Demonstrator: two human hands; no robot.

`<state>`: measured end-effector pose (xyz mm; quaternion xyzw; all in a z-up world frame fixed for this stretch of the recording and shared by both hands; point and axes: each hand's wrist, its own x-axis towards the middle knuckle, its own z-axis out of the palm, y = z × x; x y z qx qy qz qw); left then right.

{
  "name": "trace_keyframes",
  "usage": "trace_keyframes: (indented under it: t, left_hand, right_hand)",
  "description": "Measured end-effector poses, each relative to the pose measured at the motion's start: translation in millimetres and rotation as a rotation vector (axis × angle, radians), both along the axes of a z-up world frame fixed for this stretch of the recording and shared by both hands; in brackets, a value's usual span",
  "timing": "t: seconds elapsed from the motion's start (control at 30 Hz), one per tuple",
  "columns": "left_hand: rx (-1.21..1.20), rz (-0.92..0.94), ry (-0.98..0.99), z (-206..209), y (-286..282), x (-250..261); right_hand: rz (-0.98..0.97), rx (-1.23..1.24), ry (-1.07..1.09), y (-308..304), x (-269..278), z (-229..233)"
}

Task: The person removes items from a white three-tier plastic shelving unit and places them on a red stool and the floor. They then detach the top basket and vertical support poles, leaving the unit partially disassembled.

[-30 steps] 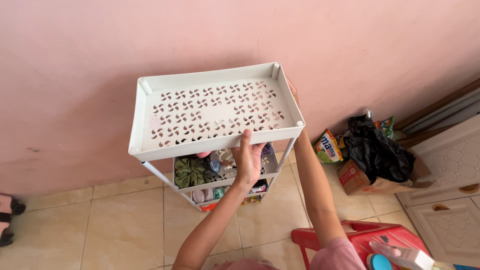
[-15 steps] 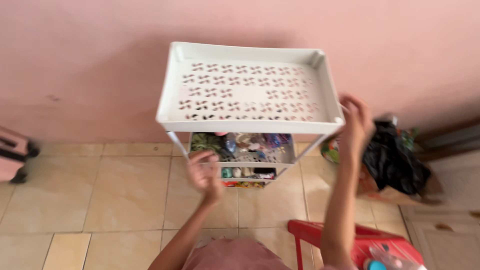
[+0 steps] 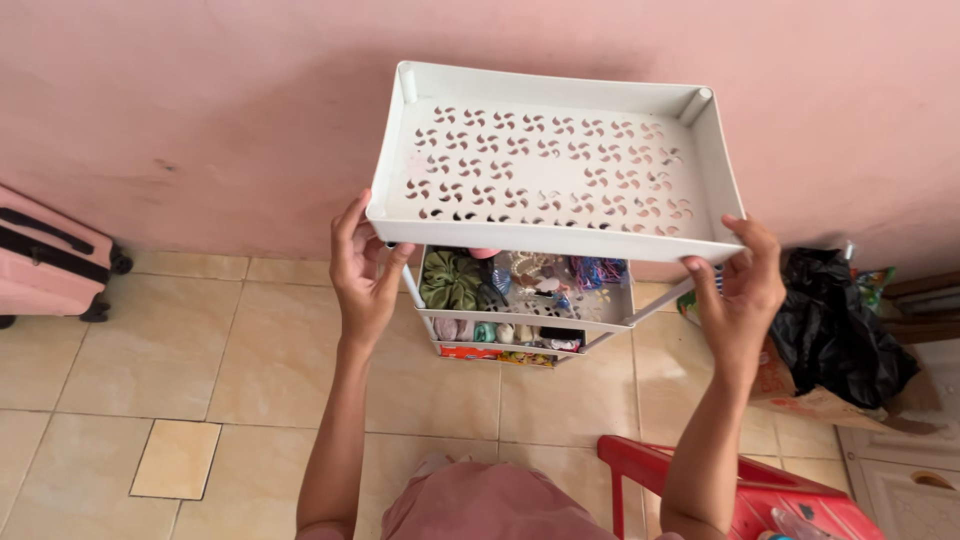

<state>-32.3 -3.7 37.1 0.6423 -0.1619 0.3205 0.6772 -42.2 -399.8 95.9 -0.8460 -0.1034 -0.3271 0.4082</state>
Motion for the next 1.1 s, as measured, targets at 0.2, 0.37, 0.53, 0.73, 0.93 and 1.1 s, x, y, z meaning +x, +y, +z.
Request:
trace_keyframes:
  t: [0.2,0.37,0.53,0.73,0.93,1.1]
  left_hand:
    - [0.003,0.029,-0.004,-11.1,8.7,1.6]
    - [-0.190,-0.141,0.075,-23.9,12.7,-0.1]
    - [-0.182,0.008,0.090,-23.0,2.2,-2.7]
    - [-0.240,0.107,0.055,-36.7,-1.8,-0.2]
    - [-0.172,0.421,-0.160,-94.9,-44.2,-37.4]
    - [0.343,0.012,0.115,-117.6,-104.3,-19.1]
  right_hand:
    - [0.181,0.141,-0.024,-13.7,4.1,-8.2]
    - [0.185,0.118,-0.056,-3.5,1.1,-3.7]
    - [0.193,0.104,0.057,-1.4,-5.7,6.9]
    - [0.242,0.137,0.042,-11.3,-6.3,-1.5]
    - [-0.224,0.350,-0.549,-1.0,-15.5,-67.9]
    - [0.039,-0.238,0.009,60.5,-1.6,-138.3]
